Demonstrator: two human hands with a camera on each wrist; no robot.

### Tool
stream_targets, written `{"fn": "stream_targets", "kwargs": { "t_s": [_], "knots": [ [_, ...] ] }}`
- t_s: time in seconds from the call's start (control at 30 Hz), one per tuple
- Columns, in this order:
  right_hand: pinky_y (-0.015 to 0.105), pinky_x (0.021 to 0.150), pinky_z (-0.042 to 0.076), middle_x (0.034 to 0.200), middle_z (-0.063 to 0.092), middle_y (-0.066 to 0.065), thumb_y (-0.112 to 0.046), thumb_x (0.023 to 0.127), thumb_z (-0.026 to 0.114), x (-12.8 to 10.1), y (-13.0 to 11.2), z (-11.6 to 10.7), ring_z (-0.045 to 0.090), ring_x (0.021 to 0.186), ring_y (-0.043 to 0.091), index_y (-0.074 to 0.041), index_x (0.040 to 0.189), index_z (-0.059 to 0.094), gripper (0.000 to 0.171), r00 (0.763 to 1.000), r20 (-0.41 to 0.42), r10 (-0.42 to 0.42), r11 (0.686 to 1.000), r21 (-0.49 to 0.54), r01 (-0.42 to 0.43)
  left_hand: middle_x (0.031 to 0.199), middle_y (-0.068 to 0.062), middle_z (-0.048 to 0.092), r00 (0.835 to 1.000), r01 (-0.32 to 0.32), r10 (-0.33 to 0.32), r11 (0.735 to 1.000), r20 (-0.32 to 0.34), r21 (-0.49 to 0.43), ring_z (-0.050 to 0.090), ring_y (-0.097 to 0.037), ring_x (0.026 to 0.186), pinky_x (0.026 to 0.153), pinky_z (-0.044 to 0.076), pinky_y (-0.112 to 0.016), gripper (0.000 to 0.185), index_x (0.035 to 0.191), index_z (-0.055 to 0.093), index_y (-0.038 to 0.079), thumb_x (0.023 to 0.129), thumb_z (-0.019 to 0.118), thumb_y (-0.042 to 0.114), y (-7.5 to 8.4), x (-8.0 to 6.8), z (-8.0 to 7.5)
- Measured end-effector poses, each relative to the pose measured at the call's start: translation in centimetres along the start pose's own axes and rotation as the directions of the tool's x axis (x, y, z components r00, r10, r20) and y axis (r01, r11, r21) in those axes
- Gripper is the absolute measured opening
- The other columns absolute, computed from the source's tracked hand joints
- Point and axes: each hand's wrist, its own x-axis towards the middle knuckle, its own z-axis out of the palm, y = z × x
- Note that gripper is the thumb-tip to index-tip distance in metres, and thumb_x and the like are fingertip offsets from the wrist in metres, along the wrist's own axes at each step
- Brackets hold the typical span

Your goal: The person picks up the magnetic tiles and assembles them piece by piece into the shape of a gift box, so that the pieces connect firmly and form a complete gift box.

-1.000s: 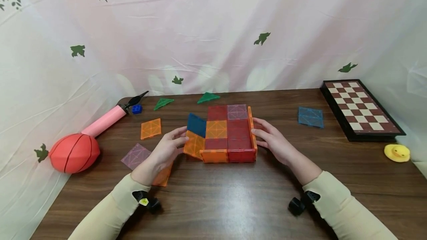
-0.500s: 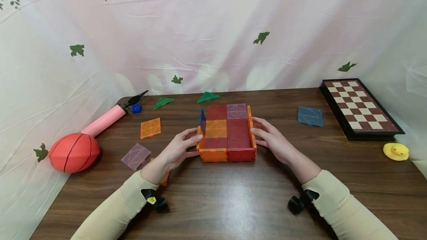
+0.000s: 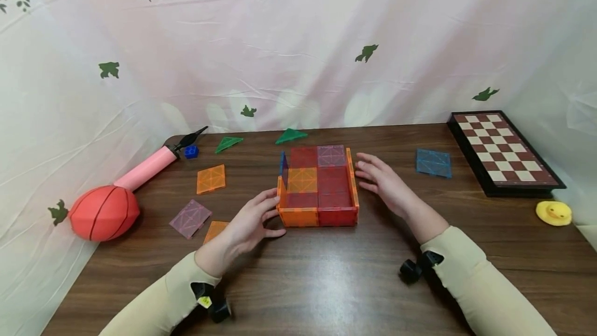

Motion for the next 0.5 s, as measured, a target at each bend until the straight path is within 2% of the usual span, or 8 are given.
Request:
{"fn": "stream_targets", "kwargs": {
  "t_s": [0.17, 0.3, 0.5],
  "knots": [
    [0.031, 0.112, 0.038, 0.162, 0.028, 0.021, -0.042, 0.11, 0.039, 2.2, 0.3, -0.5, 0.035, 0.143, 0.029, -0.002, 0.16, 0.023, 0.065, 0.999, -0.013, -0.051, 0.998, 0.044, 0.052, 0.16, -0.025, 0.027, 0.998, -0.047, 0.043, 0.995, -0.043, -0.091, 0.025, -0.044, 0.145, 0.101, 0.042, -0.068, 0.056, 0.157, 0.028, 0.001, 0.108, 0.049, 0.016, -0.6, -0.7, 0.8],
    [0.024, 0.106, 0.042, 0.159, 0.032, 0.023, -0.042, 0.11, 0.04, 3.1, 0.6, -0.6, 0.042, 0.136, 0.023, 0.004, 0.157, 0.029, 0.066, 0.997, -0.022, -0.067, 0.995, 0.075, 0.069, 0.157, -0.025, 0.03, 0.996, -0.084, 0.079, 0.989, -0.047, -0.122, 0.034, -0.042, 0.142, 0.104, 0.04, -0.066, 0.054, 0.156, 0.031, -0.001, 0.107, 0.05, 0.012, -0.9, -0.7, 0.9],
    [0.019, 0.099, 0.046, 0.15, 0.047, 0.014, -0.043, 0.109, 0.046, 3.4, 0.8, -0.7, 0.05, 0.126, 0.016, 0.006, 0.154, 0.034, 0.068, 0.997, -0.047, -0.067, 0.993, 0.098, 0.071, 0.152, -0.026, 0.035, 0.993, -0.111, 0.106, 0.987, -0.046, -0.114, 0.041, -0.039, 0.137, 0.105, 0.04, -0.064, 0.053, 0.155, 0.034, -0.001, 0.106, 0.052, 0.011, -0.9, -0.6, 0.7]
  ]
}}
